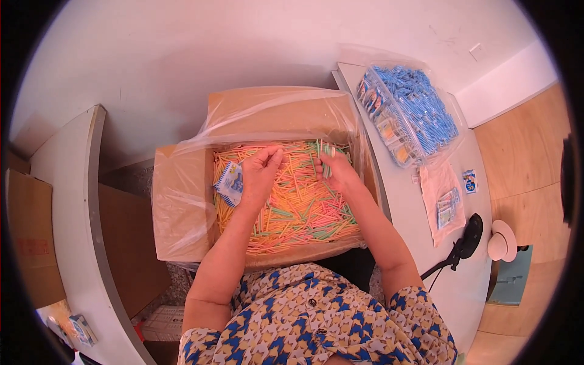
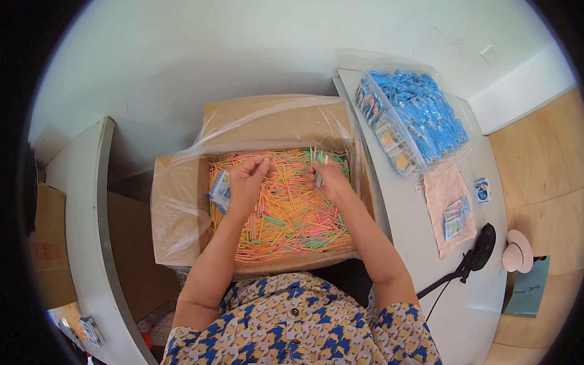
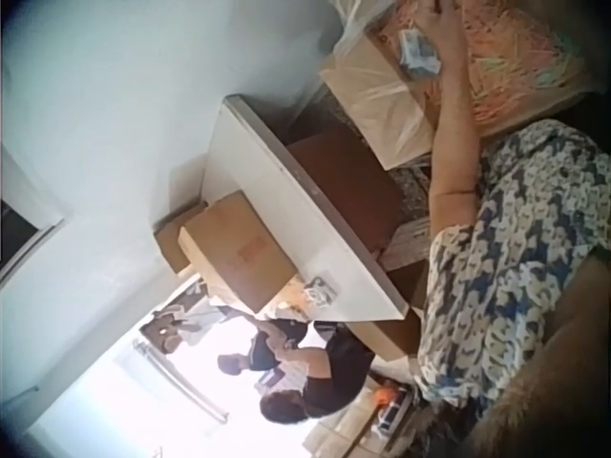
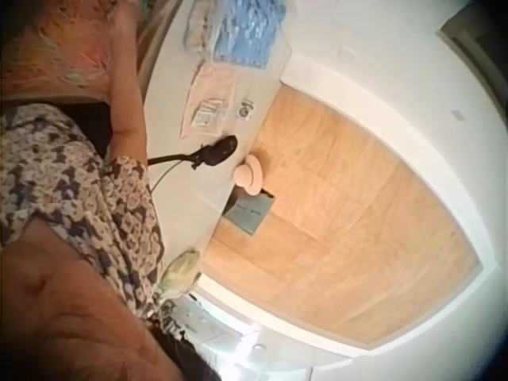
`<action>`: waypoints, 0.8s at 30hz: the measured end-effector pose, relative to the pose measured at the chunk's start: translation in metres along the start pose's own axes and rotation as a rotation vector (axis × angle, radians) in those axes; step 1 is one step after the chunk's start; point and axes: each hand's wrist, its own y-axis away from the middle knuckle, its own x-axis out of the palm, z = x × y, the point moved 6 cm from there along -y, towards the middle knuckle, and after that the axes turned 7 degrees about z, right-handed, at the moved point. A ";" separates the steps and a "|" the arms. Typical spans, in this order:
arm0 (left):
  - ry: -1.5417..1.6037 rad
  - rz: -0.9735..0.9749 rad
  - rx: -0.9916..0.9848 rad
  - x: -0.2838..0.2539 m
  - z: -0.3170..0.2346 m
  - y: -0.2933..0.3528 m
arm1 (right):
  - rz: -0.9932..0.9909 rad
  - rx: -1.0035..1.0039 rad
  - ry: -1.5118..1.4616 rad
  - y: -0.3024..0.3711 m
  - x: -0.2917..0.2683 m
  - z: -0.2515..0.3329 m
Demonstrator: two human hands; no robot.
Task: Packaging small clear bags into a box filled with colorful shredded paper.
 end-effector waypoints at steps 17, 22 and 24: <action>0.007 -0.026 0.038 -0.006 -0.003 -0.001 | 0.163 0.144 -0.186 0.002 0.036 -0.009; 0.016 -0.014 0.029 -0.006 -0.003 -0.001 | 0.163 0.060 -0.051 -0.025 0.043 0.004; -0.011 -0.031 0.043 -0.007 -0.007 -0.001 | 0.115 -0.017 -0.001 -0.040 0.035 0.018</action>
